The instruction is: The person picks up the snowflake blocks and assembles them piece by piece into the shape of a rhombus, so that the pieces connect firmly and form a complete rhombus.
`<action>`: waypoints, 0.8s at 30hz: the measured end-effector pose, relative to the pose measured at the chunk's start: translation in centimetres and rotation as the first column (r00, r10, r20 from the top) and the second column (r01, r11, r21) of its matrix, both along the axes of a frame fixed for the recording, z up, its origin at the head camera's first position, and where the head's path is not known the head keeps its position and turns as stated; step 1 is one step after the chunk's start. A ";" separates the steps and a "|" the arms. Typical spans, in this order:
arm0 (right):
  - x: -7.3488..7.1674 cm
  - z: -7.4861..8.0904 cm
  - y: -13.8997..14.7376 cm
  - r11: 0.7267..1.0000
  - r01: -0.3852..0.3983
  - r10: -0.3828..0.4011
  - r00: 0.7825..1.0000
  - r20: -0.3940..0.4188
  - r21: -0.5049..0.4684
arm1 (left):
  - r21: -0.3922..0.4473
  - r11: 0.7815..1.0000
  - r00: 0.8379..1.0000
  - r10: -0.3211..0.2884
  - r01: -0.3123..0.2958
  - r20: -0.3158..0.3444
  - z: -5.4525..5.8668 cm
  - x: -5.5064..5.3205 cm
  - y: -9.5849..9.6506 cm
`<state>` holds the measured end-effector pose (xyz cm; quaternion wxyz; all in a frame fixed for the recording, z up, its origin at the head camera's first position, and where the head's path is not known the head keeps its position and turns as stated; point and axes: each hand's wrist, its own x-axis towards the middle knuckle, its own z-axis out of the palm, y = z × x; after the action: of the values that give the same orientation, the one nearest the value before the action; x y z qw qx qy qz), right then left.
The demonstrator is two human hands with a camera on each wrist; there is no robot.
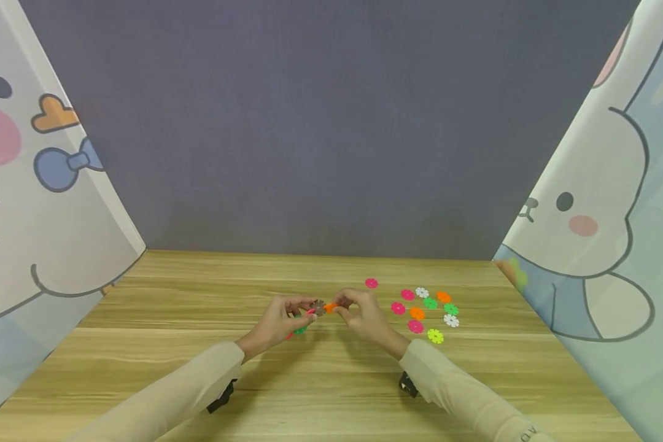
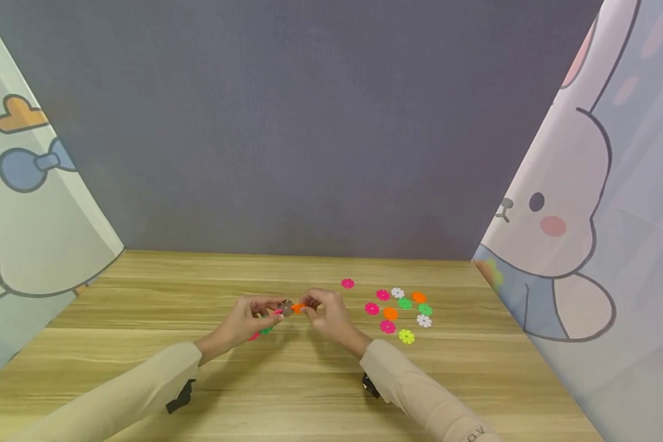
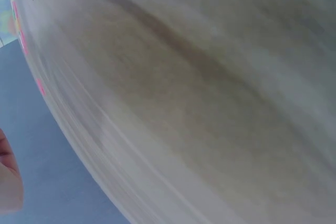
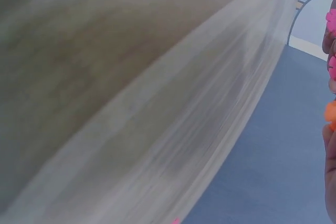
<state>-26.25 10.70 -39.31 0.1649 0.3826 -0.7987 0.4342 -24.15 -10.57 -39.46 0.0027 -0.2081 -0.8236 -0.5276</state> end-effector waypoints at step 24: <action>2.7 2.9 -0.5 0.999 -0.033 0.033 0.998 0.059 -0.005 | -0.002 0.998 0.998 -0.058 0.058 0.002 -0.3 0.0 -0.2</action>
<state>-23.58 10.25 -36.42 0.1347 0.3824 -0.7959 0.4497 -24.15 -10.76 -39.80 -0.0134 -0.2316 -0.8178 -0.5267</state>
